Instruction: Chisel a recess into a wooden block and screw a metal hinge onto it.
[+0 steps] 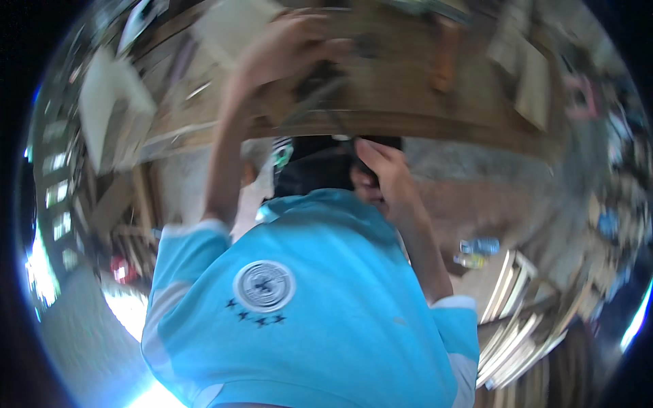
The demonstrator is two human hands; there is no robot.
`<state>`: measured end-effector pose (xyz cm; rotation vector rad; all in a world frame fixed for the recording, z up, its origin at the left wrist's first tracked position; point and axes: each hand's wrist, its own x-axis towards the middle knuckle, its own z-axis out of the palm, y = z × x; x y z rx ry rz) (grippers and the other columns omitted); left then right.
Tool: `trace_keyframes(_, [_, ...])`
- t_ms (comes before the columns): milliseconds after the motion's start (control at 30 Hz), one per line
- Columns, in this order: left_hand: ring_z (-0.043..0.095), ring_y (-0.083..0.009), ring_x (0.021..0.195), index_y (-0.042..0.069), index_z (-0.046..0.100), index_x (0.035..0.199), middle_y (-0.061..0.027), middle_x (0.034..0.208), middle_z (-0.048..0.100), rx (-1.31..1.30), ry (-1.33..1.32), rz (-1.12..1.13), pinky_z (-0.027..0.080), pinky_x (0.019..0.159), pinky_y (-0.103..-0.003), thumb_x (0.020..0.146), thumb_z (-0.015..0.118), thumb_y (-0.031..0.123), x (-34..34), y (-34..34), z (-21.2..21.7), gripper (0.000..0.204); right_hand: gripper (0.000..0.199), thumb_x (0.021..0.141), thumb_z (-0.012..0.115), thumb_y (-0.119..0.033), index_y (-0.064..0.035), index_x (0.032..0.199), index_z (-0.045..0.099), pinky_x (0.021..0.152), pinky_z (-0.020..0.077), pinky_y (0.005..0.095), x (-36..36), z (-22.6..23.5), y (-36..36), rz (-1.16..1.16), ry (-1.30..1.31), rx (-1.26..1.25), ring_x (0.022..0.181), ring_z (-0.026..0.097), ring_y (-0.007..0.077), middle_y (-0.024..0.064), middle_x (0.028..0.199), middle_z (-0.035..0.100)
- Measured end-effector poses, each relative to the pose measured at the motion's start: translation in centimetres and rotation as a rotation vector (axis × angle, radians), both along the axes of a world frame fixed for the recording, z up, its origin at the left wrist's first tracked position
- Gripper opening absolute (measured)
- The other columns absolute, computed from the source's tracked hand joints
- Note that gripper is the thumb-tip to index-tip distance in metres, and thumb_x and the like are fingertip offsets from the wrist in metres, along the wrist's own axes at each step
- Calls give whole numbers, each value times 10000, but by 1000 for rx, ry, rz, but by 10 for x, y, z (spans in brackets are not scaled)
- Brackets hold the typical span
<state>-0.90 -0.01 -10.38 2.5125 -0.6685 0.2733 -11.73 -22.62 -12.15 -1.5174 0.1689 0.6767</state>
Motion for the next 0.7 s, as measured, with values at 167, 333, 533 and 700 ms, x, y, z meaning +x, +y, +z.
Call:
trace_keyframes(167, [554, -275, 720, 61, 663, 718, -90, 665, 574, 58, 10, 8, 425, 716, -373, 823, 576, 364, 3, 2, 3, 332, 304, 867, 552, -247, 2, 1039, 534, 394, 345, 249, 12, -19, -4, 174, -383, -50, 463, 471, 135, 26, 562, 451])
trace_keyframes(333, [542, -269, 743, 52, 656, 713, -70, 683, 560, 2, 40, -20, 408, 720, -368, 827, 568, 364, 3, -5, 8, 344, 290, 831, 592, -219, 16, 997, 555, 479, 439, 306, -2, -25, 6, 78, -686, -110, 580, 591, 267, 133, 644, 538])
trace_keyframes(533, [541, -251, 772, 55, 655, 718, -51, 693, 554, 14, 79, -5, 398, 739, -362, 828, 563, 368, 0, -4, 8, 344, 295, 861, 577, -248, 2, 1018, 559, 441, 401, 287, 6, -24, -1, 63, -793, -130, 497, 492, 122, 45, 626, 545])
trace_keyframes(700, [539, -248, 769, 61, 659, 729, -46, 698, 553, 76, 52, 34, 401, 743, -359, 825, 563, 373, -1, -5, 9, 341, 315, 891, 526, -301, -24, 1040, 546, 348, 282, 207, 10, -20, -1, 102, -944, -331, 395, 360, 62, -11, 541, 418])
